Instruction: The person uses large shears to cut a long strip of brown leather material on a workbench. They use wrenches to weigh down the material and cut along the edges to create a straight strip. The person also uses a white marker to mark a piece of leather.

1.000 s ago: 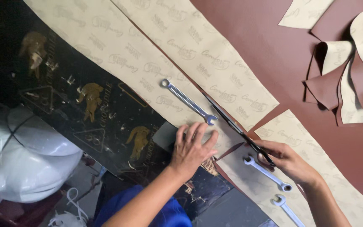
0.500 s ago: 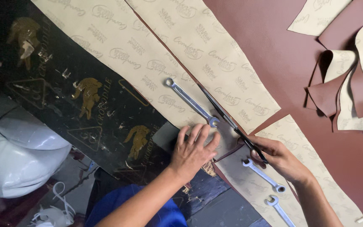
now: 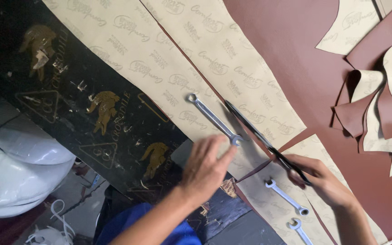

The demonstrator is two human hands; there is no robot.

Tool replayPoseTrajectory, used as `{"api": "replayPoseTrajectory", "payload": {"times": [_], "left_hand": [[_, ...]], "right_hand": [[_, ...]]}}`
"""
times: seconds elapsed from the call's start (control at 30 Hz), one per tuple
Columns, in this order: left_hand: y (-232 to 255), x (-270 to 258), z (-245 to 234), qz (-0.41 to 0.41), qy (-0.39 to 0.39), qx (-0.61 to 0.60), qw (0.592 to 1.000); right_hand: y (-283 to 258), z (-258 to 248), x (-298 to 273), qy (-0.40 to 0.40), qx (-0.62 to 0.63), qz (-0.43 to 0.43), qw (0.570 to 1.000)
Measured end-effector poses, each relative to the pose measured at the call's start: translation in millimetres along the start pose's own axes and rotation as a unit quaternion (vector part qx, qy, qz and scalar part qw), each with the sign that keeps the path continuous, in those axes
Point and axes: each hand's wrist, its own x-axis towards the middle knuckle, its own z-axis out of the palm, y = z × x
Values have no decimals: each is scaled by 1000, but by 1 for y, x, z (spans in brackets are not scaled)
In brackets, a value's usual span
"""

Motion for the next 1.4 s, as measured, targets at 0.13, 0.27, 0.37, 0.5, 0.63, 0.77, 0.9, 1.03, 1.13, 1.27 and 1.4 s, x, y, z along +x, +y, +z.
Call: {"api": "replayPoseTrajectory", "payload": {"times": [0.13,0.27,0.37,0.5,0.63,0.77,0.9,1.03,1.13,1.27,1.4], "left_hand": [[-46,31,-45,-115,17,75,990],[-55,47,-71,-162,-9,130,978],[-53,49,-75,-165,-22,137,977],[-55,50,-75,-165,-27,142,976],[-58,47,-73,-166,-36,141,975],[-61,48,-70,-168,-41,148,974],[-64,48,-69,-156,-52,157,974],[-67,47,-70,-148,-51,155,975],[-70,49,-71,-143,-49,150,977],[-73,44,-67,-140,-52,152,977],[-78,43,-67,-123,-38,139,982]], "right_hand": [[17,-17,-13,-20,32,0,999],[-2,-5,-1,-18,-17,-5,1000],[-21,12,15,-20,-17,-13,1000],[-29,27,28,-24,9,-20,999],[-20,34,34,-27,41,-18,999],[-18,32,33,-32,46,-13,998],[-24,40,39,-23,29,5,999],[-34,49,49,-31,47,-18,998],[-40,48,53,-39,58,-3,998],[-40,45,51,-41,55,5,998],[-54,50,61,-50,60,-3,997]]}}
